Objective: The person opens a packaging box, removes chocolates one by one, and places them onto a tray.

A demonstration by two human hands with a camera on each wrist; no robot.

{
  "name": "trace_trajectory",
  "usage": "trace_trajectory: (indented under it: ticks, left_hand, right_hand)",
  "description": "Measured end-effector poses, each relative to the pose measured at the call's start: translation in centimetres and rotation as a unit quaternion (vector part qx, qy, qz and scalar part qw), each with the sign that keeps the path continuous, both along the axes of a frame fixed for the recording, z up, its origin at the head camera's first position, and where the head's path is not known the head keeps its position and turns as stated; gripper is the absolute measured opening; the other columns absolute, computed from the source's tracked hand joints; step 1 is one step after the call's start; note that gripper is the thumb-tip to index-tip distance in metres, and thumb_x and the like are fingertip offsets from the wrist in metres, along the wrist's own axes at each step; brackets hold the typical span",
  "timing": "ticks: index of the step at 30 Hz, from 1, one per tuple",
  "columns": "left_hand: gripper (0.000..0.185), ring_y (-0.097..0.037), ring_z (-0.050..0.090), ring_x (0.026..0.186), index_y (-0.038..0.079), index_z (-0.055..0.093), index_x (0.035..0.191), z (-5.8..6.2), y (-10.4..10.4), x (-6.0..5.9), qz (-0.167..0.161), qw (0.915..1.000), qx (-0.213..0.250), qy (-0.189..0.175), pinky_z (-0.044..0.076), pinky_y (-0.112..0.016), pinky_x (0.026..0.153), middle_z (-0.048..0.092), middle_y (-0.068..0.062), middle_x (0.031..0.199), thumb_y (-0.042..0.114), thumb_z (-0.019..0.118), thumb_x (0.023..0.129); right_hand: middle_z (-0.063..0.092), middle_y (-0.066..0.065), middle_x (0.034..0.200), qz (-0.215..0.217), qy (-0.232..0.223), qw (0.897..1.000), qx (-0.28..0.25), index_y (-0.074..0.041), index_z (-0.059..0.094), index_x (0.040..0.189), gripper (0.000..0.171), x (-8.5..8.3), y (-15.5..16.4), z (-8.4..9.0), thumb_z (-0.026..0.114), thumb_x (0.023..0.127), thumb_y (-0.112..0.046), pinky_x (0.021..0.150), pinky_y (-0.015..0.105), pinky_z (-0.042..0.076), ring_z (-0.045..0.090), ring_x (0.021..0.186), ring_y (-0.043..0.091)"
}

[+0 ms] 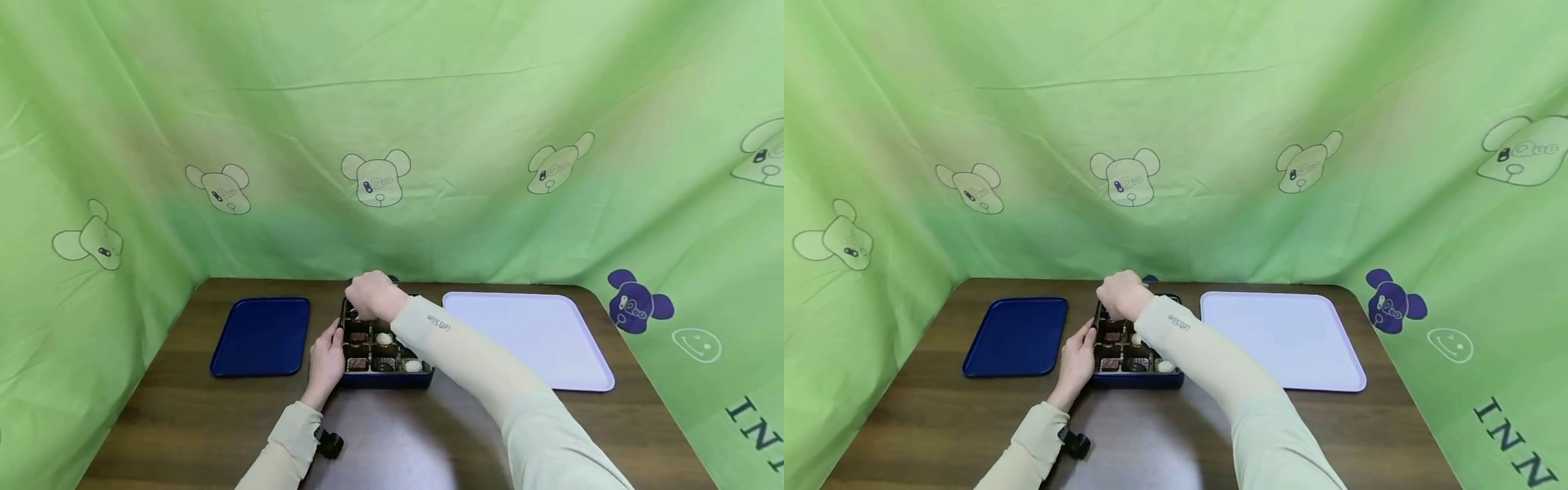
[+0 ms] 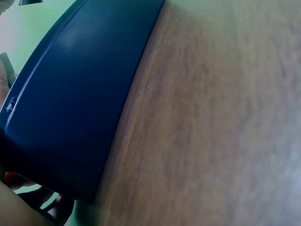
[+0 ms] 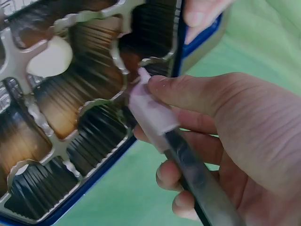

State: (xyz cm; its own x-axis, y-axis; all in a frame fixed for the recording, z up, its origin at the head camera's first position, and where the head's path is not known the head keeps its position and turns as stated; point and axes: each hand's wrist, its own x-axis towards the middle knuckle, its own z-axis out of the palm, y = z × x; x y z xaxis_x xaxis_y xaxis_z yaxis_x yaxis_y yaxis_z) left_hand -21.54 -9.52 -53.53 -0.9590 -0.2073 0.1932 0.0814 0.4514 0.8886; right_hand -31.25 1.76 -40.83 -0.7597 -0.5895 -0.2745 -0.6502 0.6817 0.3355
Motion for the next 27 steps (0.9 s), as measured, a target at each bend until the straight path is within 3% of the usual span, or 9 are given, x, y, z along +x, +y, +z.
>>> trace_trajectory:
  ticks: [16,27]
  left_hand:
    - [0.038,-0.039,0.059,0.125,-0.002,0.06,0.138,-0.05,0.06,0.09,-0.004,0.9999,0.012,-0.005,0.047,-0.055,0.101,0.063,-0.021,0.134,0.015,0.05,0.106]
    - [0.037,-0.038,0.058,0.125,-0.002,0.061,0.137,0.16,0.0,-0.12,-0.001,0.9999,0.011,0.001,0.046,-0.055,0.102,0.063,-0.021,0.134,0.015,0.051,0.106]
  right_hand:
    - [0.072,0.001,0.099,-0.005,-0.037,0.999,0.02,-0.018,0.073,0.103,0.028,0.16,-0.18,0.04,0.066,0.095,-0.044,0.074,0.038,0.059,0.068,0.083,0.019]
    - [0.068,-0.001,0.089,0.006,-0.061,0.998,0.0,-0.018,0.07,0.093,0.02,-0.11,0.25,0.09,0.069,0.095,-0.038,0.074,0.04,0.059,0.065,0.077,0.018]
